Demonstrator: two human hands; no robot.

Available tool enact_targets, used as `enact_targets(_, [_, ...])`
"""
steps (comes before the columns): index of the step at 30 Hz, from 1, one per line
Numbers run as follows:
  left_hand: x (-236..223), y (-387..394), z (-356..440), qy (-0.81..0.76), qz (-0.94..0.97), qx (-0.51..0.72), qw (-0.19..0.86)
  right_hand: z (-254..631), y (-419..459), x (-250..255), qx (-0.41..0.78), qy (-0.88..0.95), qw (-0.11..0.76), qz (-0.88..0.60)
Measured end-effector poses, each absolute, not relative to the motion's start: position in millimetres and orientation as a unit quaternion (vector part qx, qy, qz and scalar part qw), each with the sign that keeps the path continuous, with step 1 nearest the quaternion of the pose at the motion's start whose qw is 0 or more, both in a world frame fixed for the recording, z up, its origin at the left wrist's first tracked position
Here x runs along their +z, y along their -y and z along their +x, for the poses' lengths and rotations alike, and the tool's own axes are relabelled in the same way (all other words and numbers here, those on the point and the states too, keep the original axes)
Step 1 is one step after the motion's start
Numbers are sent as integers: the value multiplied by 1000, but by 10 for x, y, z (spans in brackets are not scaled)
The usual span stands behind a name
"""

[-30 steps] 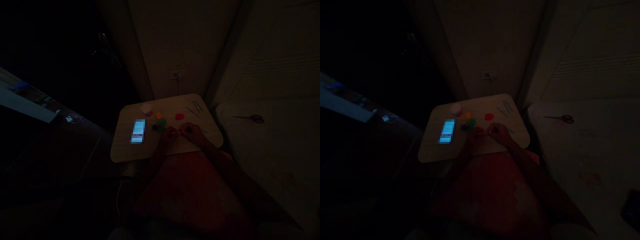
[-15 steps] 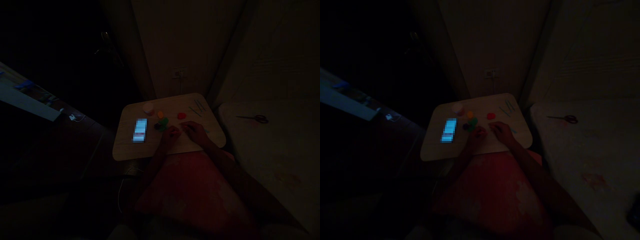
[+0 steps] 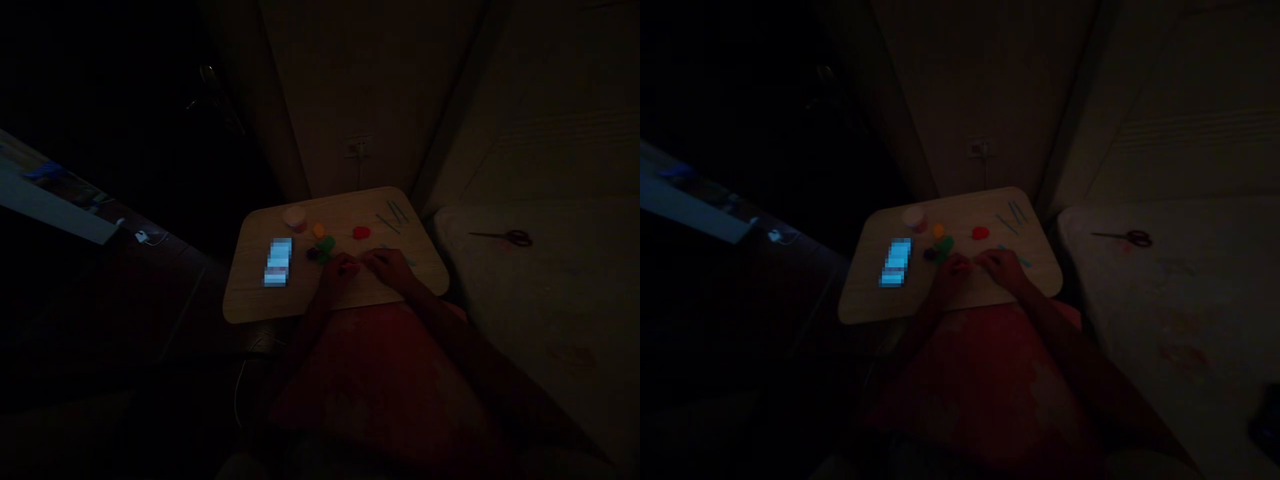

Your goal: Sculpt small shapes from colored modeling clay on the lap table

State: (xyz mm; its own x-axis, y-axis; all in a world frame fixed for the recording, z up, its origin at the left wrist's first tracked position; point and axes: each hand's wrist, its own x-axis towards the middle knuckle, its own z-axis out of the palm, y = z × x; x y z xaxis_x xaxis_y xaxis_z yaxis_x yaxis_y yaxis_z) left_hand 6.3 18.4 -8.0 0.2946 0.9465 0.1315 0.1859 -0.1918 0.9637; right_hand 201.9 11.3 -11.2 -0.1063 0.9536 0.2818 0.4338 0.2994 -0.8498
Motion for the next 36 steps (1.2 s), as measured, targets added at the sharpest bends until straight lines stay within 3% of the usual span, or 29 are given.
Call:
enact_targets(6, [-69, -173, 67, -429, 652, 411, 470, 2014, -129, -102, 262, 686, 470, -491])
enact_targets(36, [-84, -182, 65, -421, 655, 415, 471, 2017, -129, -125, 287, 680, 461, -492])
